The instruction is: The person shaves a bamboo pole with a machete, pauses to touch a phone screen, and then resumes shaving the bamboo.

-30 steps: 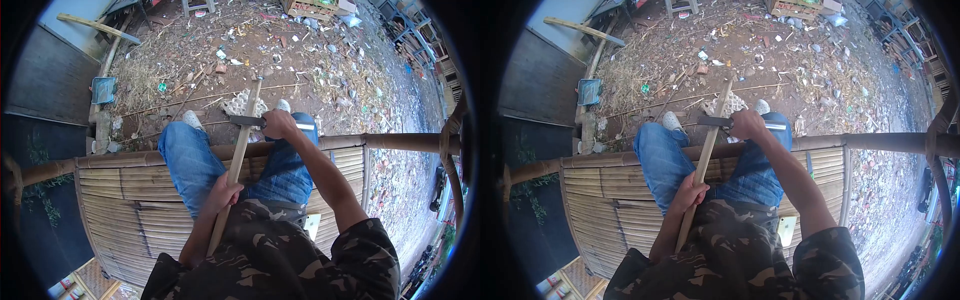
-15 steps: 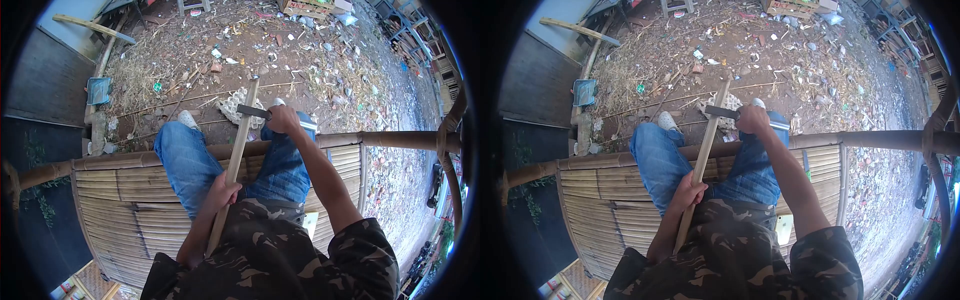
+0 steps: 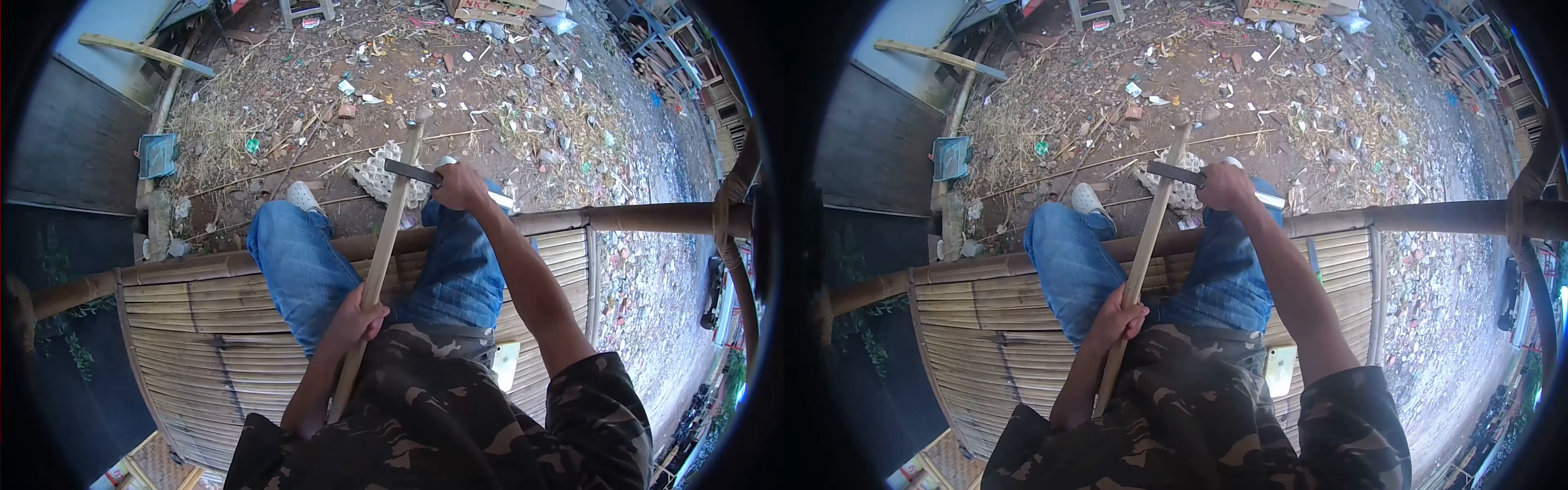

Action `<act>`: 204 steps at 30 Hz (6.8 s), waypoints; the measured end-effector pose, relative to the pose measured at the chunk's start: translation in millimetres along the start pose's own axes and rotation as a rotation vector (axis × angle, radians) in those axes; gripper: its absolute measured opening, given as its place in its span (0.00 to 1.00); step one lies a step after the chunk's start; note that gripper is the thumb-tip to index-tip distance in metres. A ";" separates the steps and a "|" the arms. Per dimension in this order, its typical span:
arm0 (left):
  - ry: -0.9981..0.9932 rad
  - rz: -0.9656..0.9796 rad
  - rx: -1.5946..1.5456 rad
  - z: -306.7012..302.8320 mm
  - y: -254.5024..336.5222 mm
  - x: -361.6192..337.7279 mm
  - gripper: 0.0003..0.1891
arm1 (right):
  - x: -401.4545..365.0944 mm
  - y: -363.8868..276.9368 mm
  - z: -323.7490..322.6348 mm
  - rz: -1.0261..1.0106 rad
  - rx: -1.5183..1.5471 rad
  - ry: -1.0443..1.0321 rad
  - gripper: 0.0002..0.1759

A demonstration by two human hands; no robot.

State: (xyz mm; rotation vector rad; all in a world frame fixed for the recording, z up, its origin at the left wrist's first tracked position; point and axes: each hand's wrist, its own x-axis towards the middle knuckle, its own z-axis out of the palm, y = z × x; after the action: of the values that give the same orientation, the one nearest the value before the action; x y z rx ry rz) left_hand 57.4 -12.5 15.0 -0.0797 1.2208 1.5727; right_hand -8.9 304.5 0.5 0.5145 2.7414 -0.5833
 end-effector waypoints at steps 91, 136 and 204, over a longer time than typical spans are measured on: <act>0.288 0.484 1.262 -7.3 34.7 -9.0 0.20 | -160.4 -4.8 0.4 0.257 1.466 0.225 0.13; 0.311 0.469 1.472 19.1 12.1 32.4 0.28 | -142.5 72.1 10.0 0.495 0.188 0.062 0.42; -0.391 0.417 -1.031 11.3 83.7 5.6 0.30 | -212.2 67.1 33.8 0.608 0.619 0.426 0.28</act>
State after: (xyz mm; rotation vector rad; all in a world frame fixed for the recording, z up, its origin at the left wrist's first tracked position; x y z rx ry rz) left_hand -2.2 9.5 71.0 -0.1740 0.0291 2.3117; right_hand 214.5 287.3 22.6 1.7021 2.4840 -1.2530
